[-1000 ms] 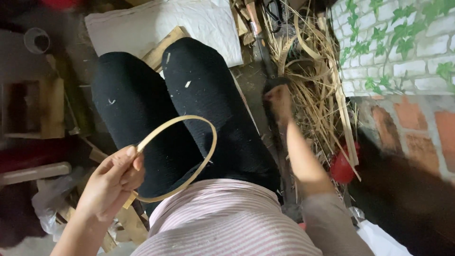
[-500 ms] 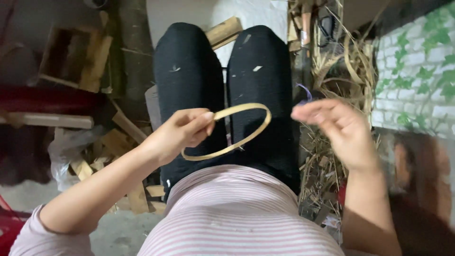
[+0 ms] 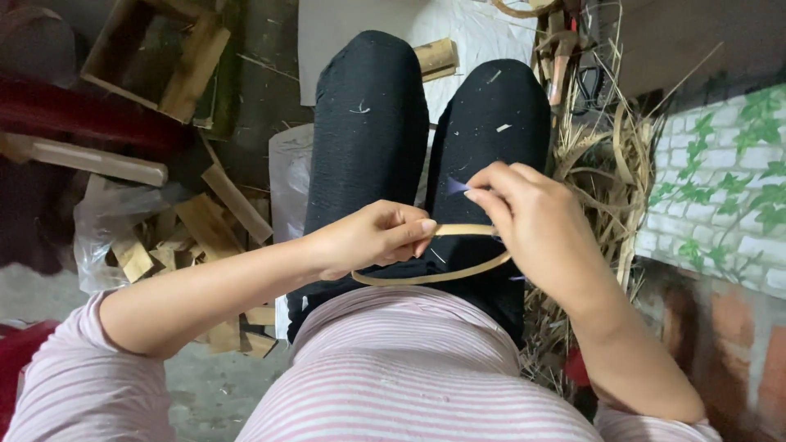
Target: The person sits on the floor and weaves a thin strip of material around a circular wooden hoop using a purple string. They wrap the string around the hoop and the strip, then use scissors to trim the excess string.
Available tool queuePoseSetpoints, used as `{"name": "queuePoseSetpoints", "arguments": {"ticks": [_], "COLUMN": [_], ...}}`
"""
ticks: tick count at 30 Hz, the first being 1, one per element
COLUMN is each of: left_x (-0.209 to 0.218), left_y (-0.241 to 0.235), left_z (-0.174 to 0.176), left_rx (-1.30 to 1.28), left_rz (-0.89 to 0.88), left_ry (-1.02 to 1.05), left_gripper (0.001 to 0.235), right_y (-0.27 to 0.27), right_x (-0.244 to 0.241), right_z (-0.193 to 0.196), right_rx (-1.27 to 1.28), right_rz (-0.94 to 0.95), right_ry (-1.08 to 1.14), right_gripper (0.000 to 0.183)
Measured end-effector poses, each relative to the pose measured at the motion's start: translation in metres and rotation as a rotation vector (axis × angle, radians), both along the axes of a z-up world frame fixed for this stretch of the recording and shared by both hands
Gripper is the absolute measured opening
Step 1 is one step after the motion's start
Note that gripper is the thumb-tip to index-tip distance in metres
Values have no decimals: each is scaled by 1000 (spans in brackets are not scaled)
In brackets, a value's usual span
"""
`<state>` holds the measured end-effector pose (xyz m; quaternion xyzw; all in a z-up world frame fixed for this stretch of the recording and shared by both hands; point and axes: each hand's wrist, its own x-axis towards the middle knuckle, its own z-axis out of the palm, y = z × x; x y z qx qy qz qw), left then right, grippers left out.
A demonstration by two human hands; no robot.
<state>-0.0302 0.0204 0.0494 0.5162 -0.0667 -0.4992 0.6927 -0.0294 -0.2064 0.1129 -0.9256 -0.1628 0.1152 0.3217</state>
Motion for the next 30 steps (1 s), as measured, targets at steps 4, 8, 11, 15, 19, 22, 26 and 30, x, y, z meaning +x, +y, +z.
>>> {"name": "queuePoseSetpoints", "arguments": {"ticks": [4, 8, 11, 15, 19, 22, 26, 30], "left_x": [1, 1, 3, 4, 4, 4, 2, 3], "left_y": [-4, -7, -8, -11, -13, -14, -16, -16], "left_z": [-5, -5, -5, -6, -4, -3, 7, -6], "left_rx": [-44, -4, -2, 3, -8, 10, 51, 38], "left_rz": [-12, -12, -24, -47, -87, -103, -42, -39], "left_ry": [-3, -2, -25, -49, -65, -73, -66, -66], "left_gripper": [37, 37, 38, 39, 40, 41, 38, 38], "right_y": [10, 9, 3, -5, -13, -17, -14, -7], "right_x": [-2, -1, 8, 24, 42, 51, 64, 61], "right_z": [-2, -4, -4, -5, -7, -8, 4, -3], "right_rx": [-133, -316, -418, -539, -407, -363, -218, -149], "right_rz": [85, 164, 224, 269, 446, 500, 525, 502], "right_ry": [65, -50, 46, 125, 268, 337, 411, 518], "right_gripper": [30, 10, 11, 15, 13, 14, 13, 13]}}
